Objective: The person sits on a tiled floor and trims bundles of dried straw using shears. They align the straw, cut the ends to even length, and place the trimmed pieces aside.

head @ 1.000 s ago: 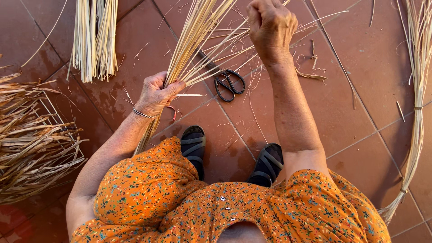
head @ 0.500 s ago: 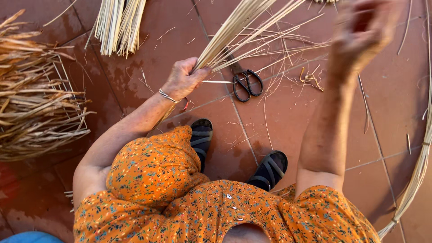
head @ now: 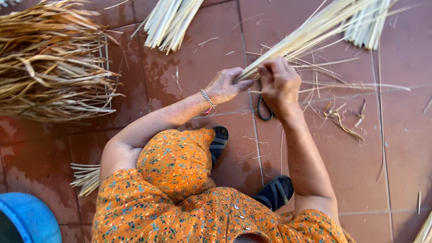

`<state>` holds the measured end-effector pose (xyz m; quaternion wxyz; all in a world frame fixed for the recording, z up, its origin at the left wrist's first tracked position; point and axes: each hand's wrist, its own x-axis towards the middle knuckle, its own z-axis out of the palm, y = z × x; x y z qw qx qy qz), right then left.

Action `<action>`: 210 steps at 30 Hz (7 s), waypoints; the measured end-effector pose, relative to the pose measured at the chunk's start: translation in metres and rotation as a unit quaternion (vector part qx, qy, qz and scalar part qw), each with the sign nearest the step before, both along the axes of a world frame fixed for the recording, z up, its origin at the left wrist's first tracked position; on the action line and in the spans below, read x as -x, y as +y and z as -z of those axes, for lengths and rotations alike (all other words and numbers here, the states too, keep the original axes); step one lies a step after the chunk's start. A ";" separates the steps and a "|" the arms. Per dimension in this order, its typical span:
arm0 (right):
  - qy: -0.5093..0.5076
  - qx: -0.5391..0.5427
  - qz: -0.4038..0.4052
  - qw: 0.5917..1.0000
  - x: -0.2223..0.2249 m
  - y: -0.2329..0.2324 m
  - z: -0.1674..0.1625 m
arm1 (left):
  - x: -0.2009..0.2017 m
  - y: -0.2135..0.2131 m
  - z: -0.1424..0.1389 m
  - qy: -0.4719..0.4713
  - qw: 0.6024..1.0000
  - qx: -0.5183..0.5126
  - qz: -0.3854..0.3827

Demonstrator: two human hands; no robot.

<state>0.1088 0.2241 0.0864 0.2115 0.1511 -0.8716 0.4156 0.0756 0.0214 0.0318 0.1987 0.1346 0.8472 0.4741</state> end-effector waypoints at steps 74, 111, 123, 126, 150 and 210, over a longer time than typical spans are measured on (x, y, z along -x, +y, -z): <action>-0.333 0.418 -0.083 0.841 -0.027 0.016 0.030 | -0.006 -0.024 -0.052 -0.226 0.943 -0.244 0.007; -0.282 0.517 -0.194 0.785 -0.039 -0.014 0.039 | -0.005 -0.033 -0.069 -0.275 0.936 -0.215 0.042; -0.228 0.569 -0.074 0.786 -0.032 -0.006 0.048 | 0.000 -0.033 -0.061 -0.192 0.969 -0.149 0.044; -0.244 0.462 -0.094 0.848 -0.035 -0.010 0.050 | 0.000 -0.030 -0.055 -0.116 0.984 -0.129 0.046; -0.358 -0.236 0.091 0.899 -0.070 0.000 0.170 | 0.017 -0.043 -0.043 -0.092 0.983 -0.159 -0.021; -0.159 0.304 0.087 0.935 -0.058 -0.023 0.132 | 0.030 -0.055 -0.055 -0.075 0.975 -0.188 -0.090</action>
